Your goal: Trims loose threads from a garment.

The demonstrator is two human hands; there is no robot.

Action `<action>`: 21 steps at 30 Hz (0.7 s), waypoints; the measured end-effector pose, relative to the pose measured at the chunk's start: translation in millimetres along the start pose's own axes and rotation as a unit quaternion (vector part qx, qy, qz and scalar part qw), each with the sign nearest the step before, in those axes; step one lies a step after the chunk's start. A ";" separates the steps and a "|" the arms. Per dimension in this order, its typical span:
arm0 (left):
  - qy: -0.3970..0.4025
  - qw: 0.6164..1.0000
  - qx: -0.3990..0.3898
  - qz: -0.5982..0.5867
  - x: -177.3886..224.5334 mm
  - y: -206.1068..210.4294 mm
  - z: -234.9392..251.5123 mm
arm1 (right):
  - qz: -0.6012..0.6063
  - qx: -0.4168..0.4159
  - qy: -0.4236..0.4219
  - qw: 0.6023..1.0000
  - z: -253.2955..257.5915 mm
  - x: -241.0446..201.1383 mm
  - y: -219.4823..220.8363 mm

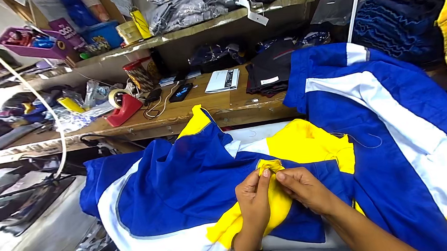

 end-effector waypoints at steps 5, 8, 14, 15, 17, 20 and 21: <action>-0.010 1.000 -0.017 0.017 4.2 -1.7 4.3 | -0.025 0.006 -0.017 1.000 1.5 1.2 -2.1; -0.020 1.000 -0.007 0.020 4.8 -1.6 5.9 | -0.017 0.008 -0.011 1.000 -1.9 1.7 0.7; -0.023 1.000 0.008 -0.016 -2.5 -1.3 3.4 | 0.014 0.000 -0.010 1.000 -0.6 5.5 4.1; -0.025 1.000 -0.003 -0.017 -2.6 -0.9 3.8 | 0.003 0.003 -0.013 1.000 0.0 4.3 1.5; -0.023 0.999 -0.033 -0.031 -0.6 1.0 6.1 | -0.039 0.007 -0.024 0.999 0.0 0.3 -2.2; -0.023 0.999 -0.021 -0.035 -0.3 0.7 7.5 | -0.092 0.019 -0.034 0.995 -0.2 -1.8 -4.0; -0.025 0.999 -0.009 -0.033 -1.3 -0.6 7.3 | -0.104 0.020 -0.035 0.994 0.1 -2.0 -4.2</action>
Point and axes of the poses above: each hand's wrist, its own z-axis towards the middle knuckle, its own y-axis out of the palm, x = y × z, the point moved 8 cm from there along z, towards the middle knuckle, and after that the axes turned 4 degrees about y, right-handed, at the moved point
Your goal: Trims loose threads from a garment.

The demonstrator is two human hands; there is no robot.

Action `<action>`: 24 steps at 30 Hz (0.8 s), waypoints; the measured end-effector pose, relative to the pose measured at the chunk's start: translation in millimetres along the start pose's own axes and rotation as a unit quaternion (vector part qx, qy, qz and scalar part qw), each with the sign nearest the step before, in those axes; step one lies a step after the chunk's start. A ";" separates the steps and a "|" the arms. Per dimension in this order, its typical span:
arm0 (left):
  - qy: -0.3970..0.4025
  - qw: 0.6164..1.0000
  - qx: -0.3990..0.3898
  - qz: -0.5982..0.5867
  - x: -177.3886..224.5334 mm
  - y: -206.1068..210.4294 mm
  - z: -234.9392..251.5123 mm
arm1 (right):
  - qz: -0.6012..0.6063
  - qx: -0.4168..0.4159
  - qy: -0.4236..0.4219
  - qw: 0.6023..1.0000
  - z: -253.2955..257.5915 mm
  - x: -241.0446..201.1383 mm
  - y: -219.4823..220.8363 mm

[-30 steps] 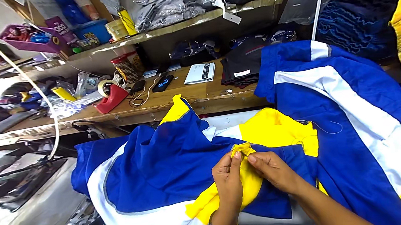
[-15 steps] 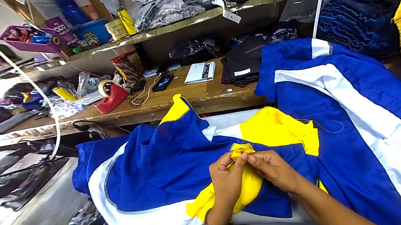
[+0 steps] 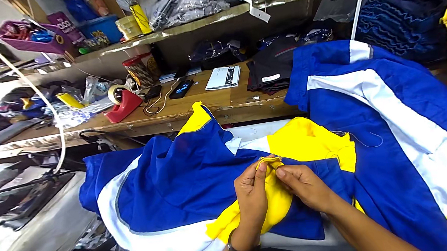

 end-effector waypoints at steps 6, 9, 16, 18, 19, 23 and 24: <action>-0.009 0.999 0.037 0.021 -1.2 -2.3 -1.8 | -0.007 0.004 0.006 1.000 1.3 -0.7 0.4; -0.016 0.999 0.026 0.017 -2.4 -0.6 -2.5 | 0.009 0.000 0.003 1.000 1.5 -2.6 1.1; 0.000 0.999 0.004 0.043 -0.5 -2.3 -2.7 | 0.039 -0.003 0.017 0.999 1.2 -1.1 3.4; 0.001 0.999 -0.002 0.050 0.8 -4.0 -1.5 | 0.039 -0.023 0.030 0.999 0.7 0.3 4.7; 0.003 0.999 -0.005 0.053 1.9 -4.6 -0.8 | 0.042 -0.042 0.044 0.997 0.3 1.1 6.1; 0.027 0.997 -0.018 0.076 7.7 -2.8 -0.4 | 0.107 -0.062 0.069 0.990 -1.7 1.4 9.3; 0.031 0.996 -0.020 0.080 8.4 -1.9 -0.6 | 0.116 -0.049 0.067 0.990 -2.1 1.0 8.6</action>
Point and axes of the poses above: each hand's wrist, its own z-axis towards the middle knuckle, its own y-axis out of the palm, x = y × z, the point moved 8 cm from there along z, towards the middle knuckle, and after that the axes turned 4 degrees about y, right-handed, at the moved point
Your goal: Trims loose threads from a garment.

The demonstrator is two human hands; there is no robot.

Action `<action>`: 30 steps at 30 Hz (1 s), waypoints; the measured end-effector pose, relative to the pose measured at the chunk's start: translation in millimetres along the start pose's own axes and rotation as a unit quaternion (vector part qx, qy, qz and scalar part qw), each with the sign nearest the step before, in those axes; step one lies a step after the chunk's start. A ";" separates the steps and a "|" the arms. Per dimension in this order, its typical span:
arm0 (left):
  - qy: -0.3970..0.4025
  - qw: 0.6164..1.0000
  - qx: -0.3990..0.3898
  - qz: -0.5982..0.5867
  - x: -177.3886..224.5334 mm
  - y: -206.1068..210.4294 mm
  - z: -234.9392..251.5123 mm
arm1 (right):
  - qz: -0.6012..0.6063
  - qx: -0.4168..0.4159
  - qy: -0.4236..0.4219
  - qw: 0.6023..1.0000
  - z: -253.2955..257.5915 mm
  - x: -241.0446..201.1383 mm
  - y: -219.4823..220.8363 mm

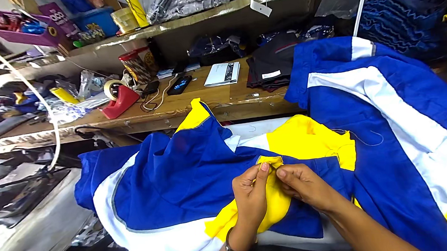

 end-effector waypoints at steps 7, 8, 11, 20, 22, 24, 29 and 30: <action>-0.026 1.000 -0.009 -0.004 4.5 1.6 3.4 | 0.042 0.023 0.005 0.999 -3.8 -1.2 2.1; -0.026 1.000 -0.013 -0.010 5.3 1.6 3.3 | 0.049 0.022 0.006 0.999 -5.0 -1.3 3.2; 0.004 0.999 -0.023 -0.039 8.6 1.7 1.0 | 0.079 0.012 -0.002 0.997 -8.4 -1.9 9.5; -0.034 0.997 -0.064 0.020 -6.5 -3.1 3.8 | 0.035 -0.033 0.094 0.994 -9.1 6.4 -1.4; -0.040 0.997 -0.061 0.025 -10.5 -6.1 6.4 | -0.018 -0.070 0.096 0.993 -15.1 3.5 -9.1; -0.049 0.997 -0.057 0.027 -10.6 -8.8 9.4 | -0.087 -0.041 0.043 0.994 -20.7 -10.2 -20.1; -0.111 0.992 -0.052 -0.024 -8.4 -3.0 13.9 | -0.218 0.165 -0.085 0.958 -15.2 -56.8 -29.3; -0.111 0.992 -0.058 -0.027 -7.4 -1.3 14.2 | -0.228 0.165 -0.086 0.956 -9.3 -58.8 -27.0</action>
Point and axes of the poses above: each hand's wrist, its own z-axis towards the middle knuckle, its own y-axis out of the palm, x = y × z, the point moved 8 cm from there along z, towards the middle knuckle, and after that the axes turned 4 degrees about y, right-handed, at the moved point
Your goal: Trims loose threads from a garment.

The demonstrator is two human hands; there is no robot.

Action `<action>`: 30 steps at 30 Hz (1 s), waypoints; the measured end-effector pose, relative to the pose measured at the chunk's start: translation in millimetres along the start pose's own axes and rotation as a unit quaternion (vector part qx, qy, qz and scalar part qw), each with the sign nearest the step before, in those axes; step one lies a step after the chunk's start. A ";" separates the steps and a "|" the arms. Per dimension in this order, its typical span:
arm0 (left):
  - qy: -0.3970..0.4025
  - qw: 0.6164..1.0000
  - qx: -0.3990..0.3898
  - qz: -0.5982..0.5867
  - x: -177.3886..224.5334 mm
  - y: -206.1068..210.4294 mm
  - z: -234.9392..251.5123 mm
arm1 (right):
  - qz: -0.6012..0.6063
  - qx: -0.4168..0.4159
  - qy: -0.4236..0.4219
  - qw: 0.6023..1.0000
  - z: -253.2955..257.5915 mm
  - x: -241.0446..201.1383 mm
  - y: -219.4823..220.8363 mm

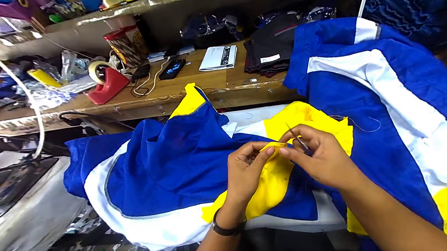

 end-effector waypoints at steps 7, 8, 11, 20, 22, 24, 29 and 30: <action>-0.072 0.986 -0.059 -0.139 -5.8 2.0 -3.4 | 0.283 -0.157 0.093 0.941 16.4 20.8 28.8; -0.090 0.981 -0.069 -0.158 -10.1 3.1 -3.5 | 0.262 -0.171 0.087 0.946 17.7 22.9 27.6; -0.068 0.989 -0.086 -0.101 -10.3 2.2 3.2 | -0.018 -0.161 -0.030 0.986 23.3 8.3 2.8; -0.033 0.989 -0.101 0.101 7.0 19.6 16.5 | -0.534 -0.142 -0.283 0.784 17.6 -83.0 -31.3; -0.027 0.985 -0.101 0.135 8.8 20.9 16.6 | -0.565 -0.163 -0.290 0.755 17.9 -90.0 -25.5; -0.018 0.982 -0.100 0.161 10.7 20.8 16.6 | -0.589 -0.181 -0.295 0.730 18.7 -95.2 -19.1; -0.006 0.977 -0.097 0.192 14.4 19.5 17.1 | -0.624 -0.204 -0.276 0.702 23.7 -98.9 -6.9; -0.006 0.976 -0.096 0.193 14.5 19.1 17.0 | -0.626 -0.207 -0.271 0.701 24.4 -98.7 -5.3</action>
Point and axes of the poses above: each hand's wrist, its own z-axis towards the middle knuckle, its own y-axis out of the palm, x = y × z, the point moved 8 cm from there along z, towards the middle knuckle, and after that the axes turned 4 degrees about y, right-handed, at the moved point
